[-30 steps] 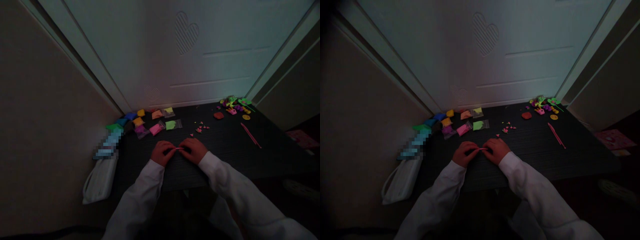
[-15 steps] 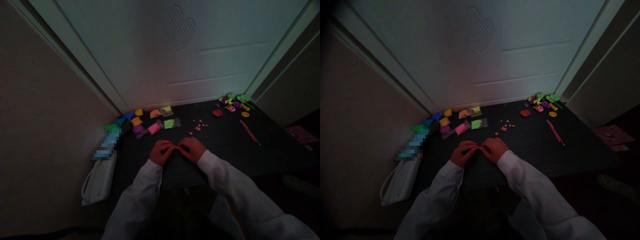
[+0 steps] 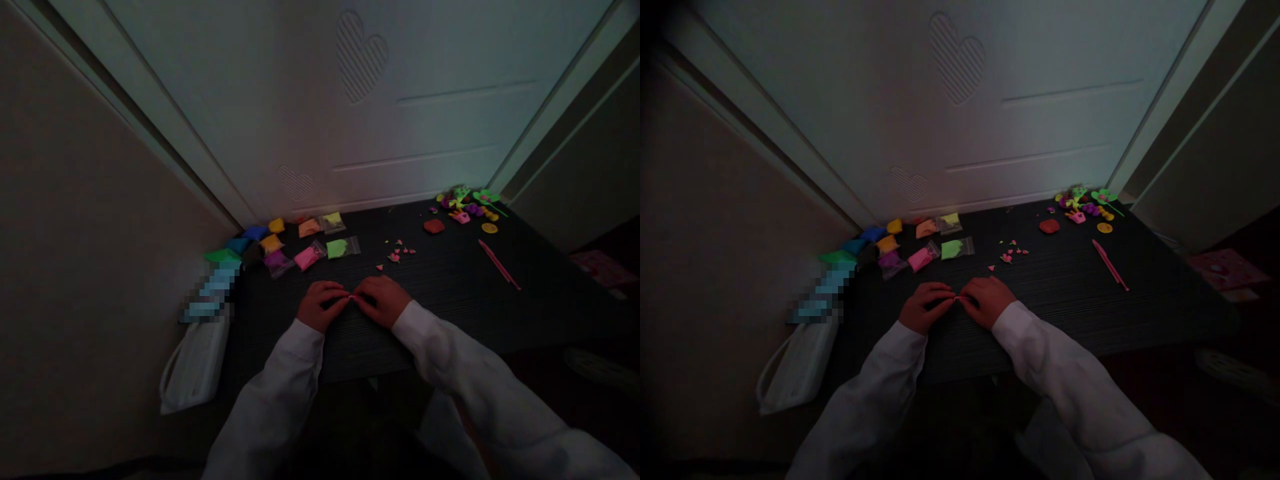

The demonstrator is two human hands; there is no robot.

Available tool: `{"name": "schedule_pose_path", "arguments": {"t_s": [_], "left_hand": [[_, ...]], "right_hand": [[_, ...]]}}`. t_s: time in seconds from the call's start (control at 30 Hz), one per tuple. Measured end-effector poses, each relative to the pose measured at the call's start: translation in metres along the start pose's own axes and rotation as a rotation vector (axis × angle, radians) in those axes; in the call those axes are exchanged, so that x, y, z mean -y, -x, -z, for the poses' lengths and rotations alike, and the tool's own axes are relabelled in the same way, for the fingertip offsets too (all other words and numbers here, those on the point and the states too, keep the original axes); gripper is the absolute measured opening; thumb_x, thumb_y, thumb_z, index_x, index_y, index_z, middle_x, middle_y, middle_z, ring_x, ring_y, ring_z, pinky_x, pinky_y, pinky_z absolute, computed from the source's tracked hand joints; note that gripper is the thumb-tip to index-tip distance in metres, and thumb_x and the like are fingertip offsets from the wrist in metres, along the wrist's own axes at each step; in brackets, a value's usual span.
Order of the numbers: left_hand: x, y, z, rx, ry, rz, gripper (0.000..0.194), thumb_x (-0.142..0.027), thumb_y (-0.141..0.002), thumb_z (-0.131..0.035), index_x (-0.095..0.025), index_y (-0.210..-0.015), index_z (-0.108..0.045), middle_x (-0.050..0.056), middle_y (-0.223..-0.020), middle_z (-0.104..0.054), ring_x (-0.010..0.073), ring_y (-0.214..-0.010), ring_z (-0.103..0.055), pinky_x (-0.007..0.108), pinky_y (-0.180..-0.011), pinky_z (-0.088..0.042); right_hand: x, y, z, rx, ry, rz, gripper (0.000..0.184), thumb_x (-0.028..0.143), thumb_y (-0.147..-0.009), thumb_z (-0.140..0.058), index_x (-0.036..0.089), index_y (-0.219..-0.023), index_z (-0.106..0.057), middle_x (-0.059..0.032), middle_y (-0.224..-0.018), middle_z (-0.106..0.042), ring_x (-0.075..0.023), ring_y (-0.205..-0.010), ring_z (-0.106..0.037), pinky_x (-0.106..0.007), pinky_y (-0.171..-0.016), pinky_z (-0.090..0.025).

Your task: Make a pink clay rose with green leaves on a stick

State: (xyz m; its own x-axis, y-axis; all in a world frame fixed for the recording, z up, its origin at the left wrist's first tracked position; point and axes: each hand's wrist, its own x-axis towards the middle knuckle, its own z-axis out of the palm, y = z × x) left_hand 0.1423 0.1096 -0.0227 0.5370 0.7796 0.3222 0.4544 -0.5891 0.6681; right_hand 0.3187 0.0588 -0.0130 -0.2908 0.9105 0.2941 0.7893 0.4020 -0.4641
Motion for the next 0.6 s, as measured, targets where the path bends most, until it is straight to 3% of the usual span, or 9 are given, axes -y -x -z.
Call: {"name": "schedule_pose_path", "arguments": {"t_s": [0.6], "left_hand": [[0.0015, 0.0002, -0.0027, -0.031, -0.018, -0.056, 0.015, -0.029, -0.066, -0.057, -0.023, -0.079, -0.064, 0.003, -0.086, -0.059, 0.016, -0.086, -0.052, 0.035, -0.079, -0.043]], "right_hand": [[0.0022, -0.0014, 0.0011, 0.03, 0.011, -0.002, 0.016, 0.029, -0.077, -0.044, 0.019, -0.086, -0.054, -0.0018, -0.081, -0.058, -0.0123, -0.075, -0.051, -0.026, -0.068, -0.031]]}}
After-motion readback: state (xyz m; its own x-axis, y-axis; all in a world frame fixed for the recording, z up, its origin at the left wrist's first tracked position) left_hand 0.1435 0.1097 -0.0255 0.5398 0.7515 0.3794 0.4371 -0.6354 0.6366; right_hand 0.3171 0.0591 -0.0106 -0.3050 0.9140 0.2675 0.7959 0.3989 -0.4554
